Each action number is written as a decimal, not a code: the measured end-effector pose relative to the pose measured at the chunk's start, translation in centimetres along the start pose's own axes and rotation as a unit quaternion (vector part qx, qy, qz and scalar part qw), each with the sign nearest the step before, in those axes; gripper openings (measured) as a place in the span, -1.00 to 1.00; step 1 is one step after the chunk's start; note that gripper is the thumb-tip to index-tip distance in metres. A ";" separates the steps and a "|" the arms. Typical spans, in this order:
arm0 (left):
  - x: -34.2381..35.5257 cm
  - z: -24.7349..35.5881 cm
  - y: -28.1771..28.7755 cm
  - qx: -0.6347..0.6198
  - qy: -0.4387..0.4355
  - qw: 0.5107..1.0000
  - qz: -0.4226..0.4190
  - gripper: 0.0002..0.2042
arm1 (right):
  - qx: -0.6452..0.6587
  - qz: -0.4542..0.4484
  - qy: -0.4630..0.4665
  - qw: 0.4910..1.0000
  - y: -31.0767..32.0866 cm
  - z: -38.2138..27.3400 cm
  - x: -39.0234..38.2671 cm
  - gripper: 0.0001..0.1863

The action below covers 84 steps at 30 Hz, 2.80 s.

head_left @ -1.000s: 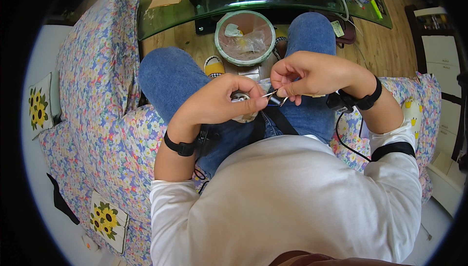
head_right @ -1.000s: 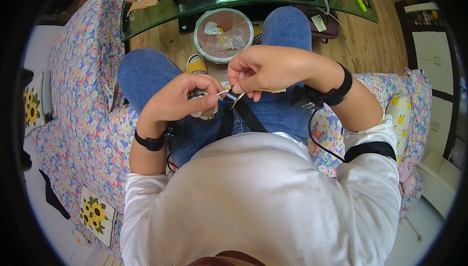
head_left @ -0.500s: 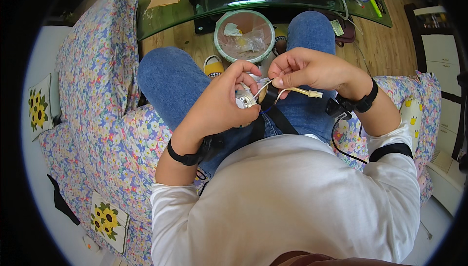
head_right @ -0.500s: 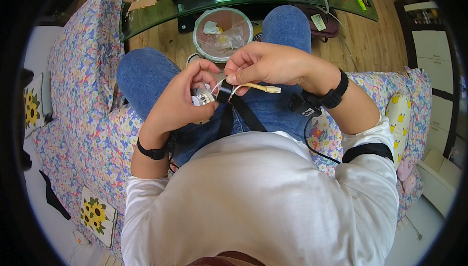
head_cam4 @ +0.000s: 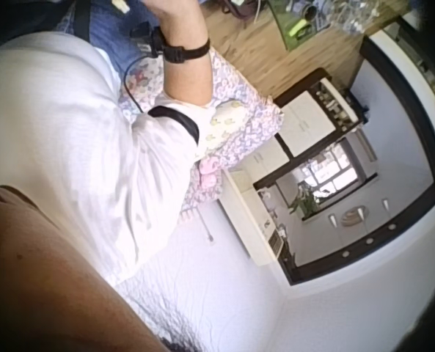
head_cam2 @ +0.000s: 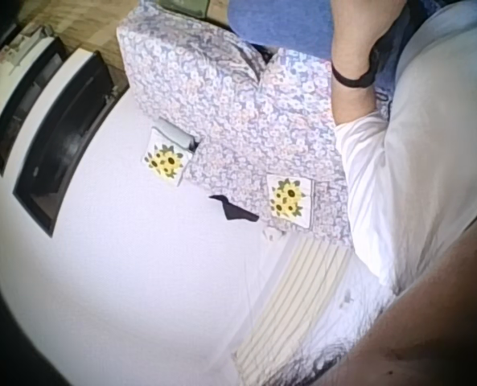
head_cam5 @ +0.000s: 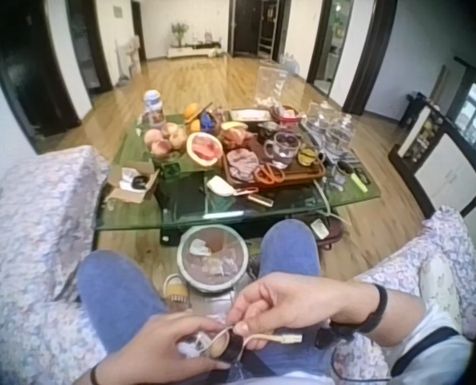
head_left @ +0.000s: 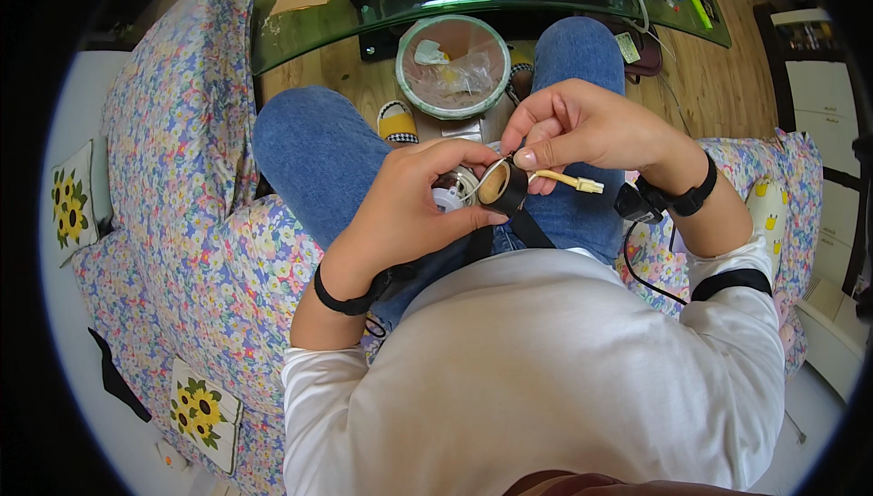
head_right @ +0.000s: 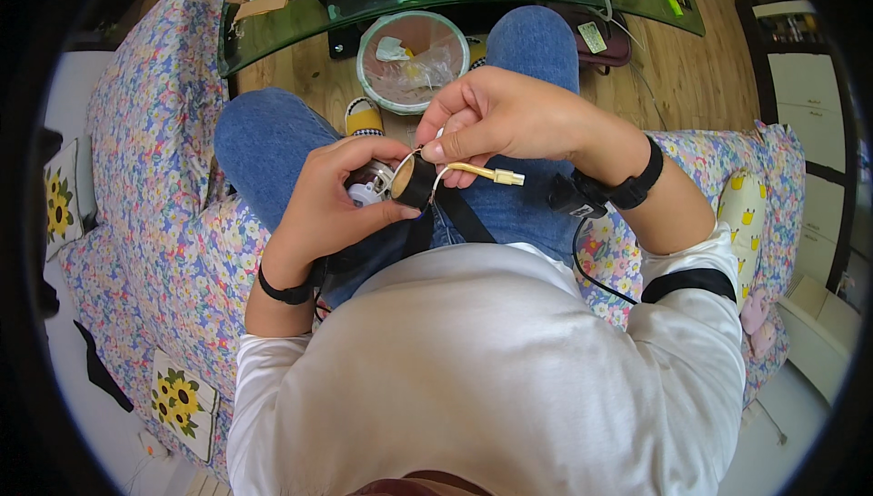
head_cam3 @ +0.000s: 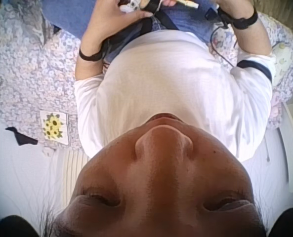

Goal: The person sits on a sofa and wraps electrical tape around the exposed wires of a white power adapter. They repeatedly pull tape from the roll and wrap it around the junction of the wires, adjusting the adapter in their hands throughout the process.

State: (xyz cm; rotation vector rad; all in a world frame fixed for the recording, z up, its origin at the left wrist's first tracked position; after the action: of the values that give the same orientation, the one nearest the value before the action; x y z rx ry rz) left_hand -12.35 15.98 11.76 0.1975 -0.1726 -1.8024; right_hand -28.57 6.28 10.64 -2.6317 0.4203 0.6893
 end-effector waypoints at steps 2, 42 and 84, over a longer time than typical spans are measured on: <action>-0.1 0.1 0.2 0.013 -0.037 0.999 0.006 -0.47 | -0.017 0.018 0.018 1.000 -0.1 -0.3 -0.2 -0.78; -1.5 0.1 1.2 -0.070 -0.052 0.975 0.202 -0.61 | -0.213 0.277 0.254 0.902 -3.5 -1.6 -1.9 -0.74; -1.0 -0.6 1.3 -0.026 -0.030 0.969 0.246 -0.86 | -0.297 0.256 0.295 0.871 -3.9 -1.2 -0.6 -0.88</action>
State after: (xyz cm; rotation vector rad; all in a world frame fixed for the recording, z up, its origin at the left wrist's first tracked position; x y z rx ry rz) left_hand -10.80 16.62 11.50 0.0543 -0.1965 -1.3176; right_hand -27.17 9.30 13.02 -3.3339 1.3006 0.1161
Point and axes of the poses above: each hand's wrist, its own x-axis towards the middle knuckle, its own y-axis out of the back of the hand, z = x × y, the point moved 6 cm from there along x, towards the middle knuckle, and after that the axes turned 3 degrees about -x, right-handed, at the moved point
